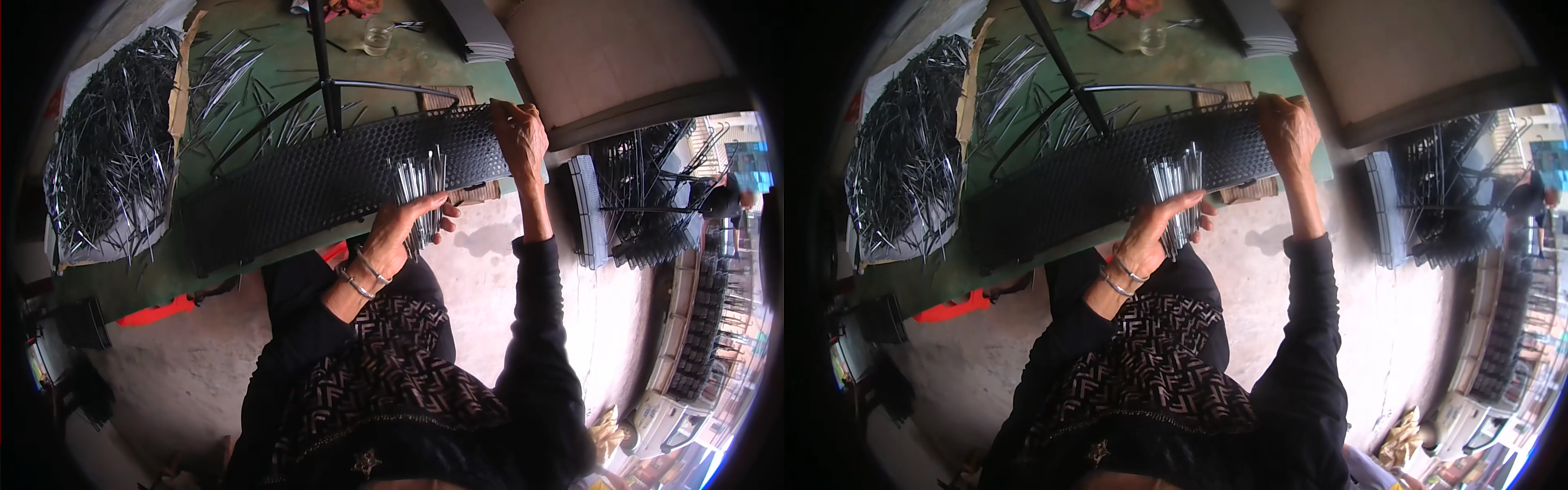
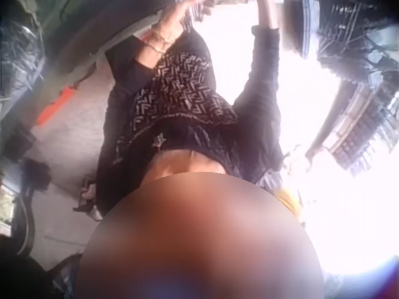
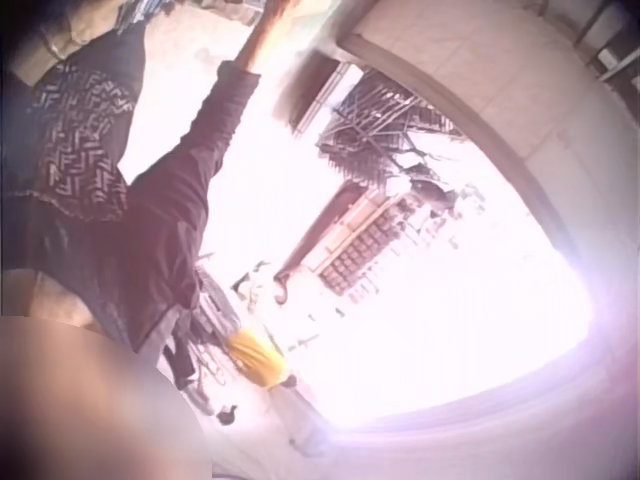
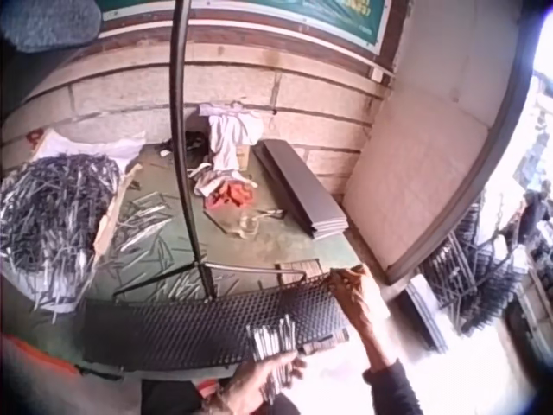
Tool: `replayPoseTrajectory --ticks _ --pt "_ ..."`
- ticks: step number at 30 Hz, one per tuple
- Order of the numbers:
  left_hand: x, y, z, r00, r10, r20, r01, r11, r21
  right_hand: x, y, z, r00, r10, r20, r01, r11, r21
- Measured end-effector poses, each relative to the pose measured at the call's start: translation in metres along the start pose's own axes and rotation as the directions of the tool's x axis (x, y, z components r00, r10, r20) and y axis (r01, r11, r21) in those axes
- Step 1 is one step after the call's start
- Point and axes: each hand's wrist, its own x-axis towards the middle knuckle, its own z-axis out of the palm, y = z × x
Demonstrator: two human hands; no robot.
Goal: Inserting metal rods into a perforated metal panel to assemble a mesh structure.
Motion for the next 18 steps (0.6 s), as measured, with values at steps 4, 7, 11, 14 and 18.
replayPoseTrajectory --ticks 4,7,11,14,18 --pt "0.002 0.003 0.002 1.0 -0.023 -0.015 0.023 1.0 -0.009 -0.002 0.003 0.0 0.996 -0.09 -0.002 0.09 0.995 0.035" --pt "0.002 0.004 0.004 0.999 -0.029 -0.018 0.03 1.0 0.01 -0.008 -0.007 -0.011 0.996 -0.072 -0.054 0.064 0.988 -0.138" --pt "0.002 0.006 0.004 0.999 -0.03 -0.017 0.031 0.997 0.064 -0.038 -0.033 -0.049 0.835 -0.134 0.534 -0.264 0.753 0.603" --pt "0.001 0.005 0.007 0.999 0.006 -0.054 -0.004 0.999 0.038 -0.048 -0.041 -0.048 0.719 -0.227 0.657 -0.348 0.7 0.623" --pt "-0.003 0.006 0.013 0.995 0.04 -0.089 -0.035 0.998 0.055 -0.055 -0.045 -0.051 0.688 -0.166 0.707 -0.495 0.606 0.623"
